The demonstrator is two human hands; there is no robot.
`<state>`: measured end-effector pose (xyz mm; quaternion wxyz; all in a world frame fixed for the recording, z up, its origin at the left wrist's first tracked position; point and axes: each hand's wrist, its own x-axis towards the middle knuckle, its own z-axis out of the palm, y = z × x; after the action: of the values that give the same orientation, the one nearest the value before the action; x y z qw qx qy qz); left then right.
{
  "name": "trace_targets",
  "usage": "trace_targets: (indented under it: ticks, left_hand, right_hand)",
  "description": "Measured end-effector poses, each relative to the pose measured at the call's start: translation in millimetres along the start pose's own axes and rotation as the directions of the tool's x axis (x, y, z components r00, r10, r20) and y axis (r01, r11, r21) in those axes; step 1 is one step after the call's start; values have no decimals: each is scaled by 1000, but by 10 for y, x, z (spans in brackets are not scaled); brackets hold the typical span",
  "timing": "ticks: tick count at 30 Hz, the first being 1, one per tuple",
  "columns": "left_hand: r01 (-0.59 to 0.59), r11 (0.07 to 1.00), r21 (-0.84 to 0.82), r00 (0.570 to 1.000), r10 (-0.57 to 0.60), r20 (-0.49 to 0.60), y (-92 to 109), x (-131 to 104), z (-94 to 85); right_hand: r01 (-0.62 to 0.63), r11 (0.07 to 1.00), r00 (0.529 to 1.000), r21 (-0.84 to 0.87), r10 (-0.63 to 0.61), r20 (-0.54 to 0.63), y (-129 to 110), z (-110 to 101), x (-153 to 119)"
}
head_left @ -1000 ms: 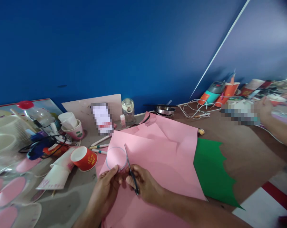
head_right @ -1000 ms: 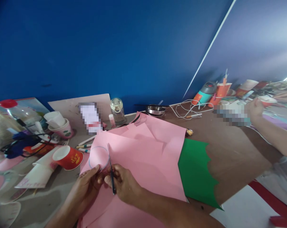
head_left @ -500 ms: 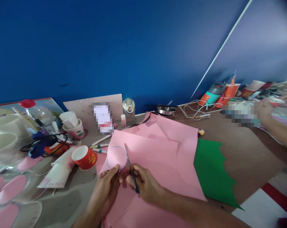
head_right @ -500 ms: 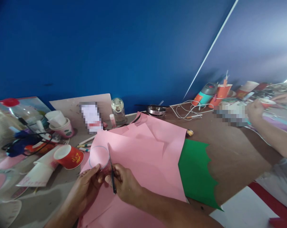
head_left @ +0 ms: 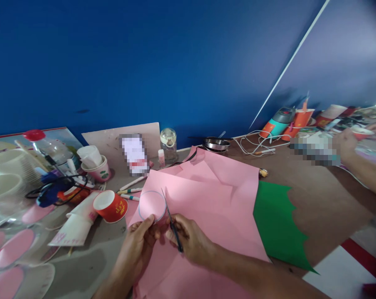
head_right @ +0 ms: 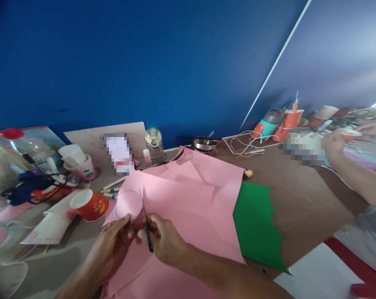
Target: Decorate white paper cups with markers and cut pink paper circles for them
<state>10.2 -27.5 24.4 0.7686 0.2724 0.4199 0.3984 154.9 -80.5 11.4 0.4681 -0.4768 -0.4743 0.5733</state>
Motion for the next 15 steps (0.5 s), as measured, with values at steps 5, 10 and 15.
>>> trace_targets:
  ticks: [5,10,15]
  left_hand:
    - [-22,1000,9,1000,22,10,-18,13,-36]
    - [-9,1000,17,1000,9,0,-29,34,-61]
    - [-20,999,34,1000,20,-2,0,9,-13]
  right_hand:
    - [25,1000,1000,-9,-25,-5,16,-5,5]
    - [-17,999,1000,52,17,5,-14,5,13]
    - [-44,993,999,111,43,11,-26,14,18]
